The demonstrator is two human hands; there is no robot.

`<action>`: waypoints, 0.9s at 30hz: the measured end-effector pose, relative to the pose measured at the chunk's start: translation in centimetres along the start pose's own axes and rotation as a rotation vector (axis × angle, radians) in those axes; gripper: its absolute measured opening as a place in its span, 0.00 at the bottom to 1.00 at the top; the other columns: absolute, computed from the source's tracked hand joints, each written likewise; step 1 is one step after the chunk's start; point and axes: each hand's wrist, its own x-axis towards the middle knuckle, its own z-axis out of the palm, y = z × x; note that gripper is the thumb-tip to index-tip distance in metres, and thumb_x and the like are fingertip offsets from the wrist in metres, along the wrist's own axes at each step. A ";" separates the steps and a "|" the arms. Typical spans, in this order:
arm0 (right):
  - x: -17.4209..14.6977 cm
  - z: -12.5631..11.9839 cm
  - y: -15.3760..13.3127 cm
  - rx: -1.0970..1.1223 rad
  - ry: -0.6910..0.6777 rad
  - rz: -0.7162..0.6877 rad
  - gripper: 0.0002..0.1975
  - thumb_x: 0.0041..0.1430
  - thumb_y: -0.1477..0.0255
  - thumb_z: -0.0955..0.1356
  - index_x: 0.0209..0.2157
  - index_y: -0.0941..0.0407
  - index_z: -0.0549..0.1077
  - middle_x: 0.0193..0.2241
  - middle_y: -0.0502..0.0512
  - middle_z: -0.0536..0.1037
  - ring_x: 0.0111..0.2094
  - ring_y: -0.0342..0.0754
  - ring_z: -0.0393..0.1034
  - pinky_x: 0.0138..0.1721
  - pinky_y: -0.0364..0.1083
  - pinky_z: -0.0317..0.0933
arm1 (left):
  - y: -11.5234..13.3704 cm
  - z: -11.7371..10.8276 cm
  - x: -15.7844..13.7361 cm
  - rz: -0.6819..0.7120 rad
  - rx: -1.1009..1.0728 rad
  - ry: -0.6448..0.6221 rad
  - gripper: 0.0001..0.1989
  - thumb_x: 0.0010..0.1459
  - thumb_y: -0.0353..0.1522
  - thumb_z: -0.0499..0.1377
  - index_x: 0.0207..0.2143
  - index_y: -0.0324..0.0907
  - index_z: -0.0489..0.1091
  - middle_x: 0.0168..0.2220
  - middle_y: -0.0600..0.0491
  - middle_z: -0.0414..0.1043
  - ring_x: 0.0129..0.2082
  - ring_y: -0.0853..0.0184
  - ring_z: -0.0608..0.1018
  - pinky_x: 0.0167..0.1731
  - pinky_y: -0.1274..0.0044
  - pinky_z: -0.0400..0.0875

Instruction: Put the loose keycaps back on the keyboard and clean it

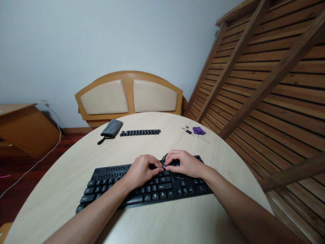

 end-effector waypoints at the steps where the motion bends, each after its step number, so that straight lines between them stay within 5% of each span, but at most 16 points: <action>1: 0.0 0.0 0.0 0.002 0.001 0.000 0.03 0.58 0.70 0.74 0.32 0.55 0.79 0.36 0.54 0.80 0.40 0.48 0.76 0.46 0.48 0.67 | 0.1 0.0 0.0 0.004 0.000 -0.005 0.05 0.57 0.33 0.65 0.29 0.44 0.80 0.36 0.52 0.82 0.38 0.64 0.81 0.44 0.72 0.73; 27: -0.2 -0.2 0.0 -0.053 -0.034 -0.011 0.04 0.59 0.70 0.72 0.37 0.53 0.79 0.38 0.53 0.80 0.42 0.48 0.75 0.47 0.47 0.67 | 0.2 0.0 -0.1 -0.013 0.087 0.002 0.04 0.55 0.30 0.64 0.32 0.45 0.80 0.36 0.54 0.82 0.39 0.64 0.80 0.44 0.72 0.72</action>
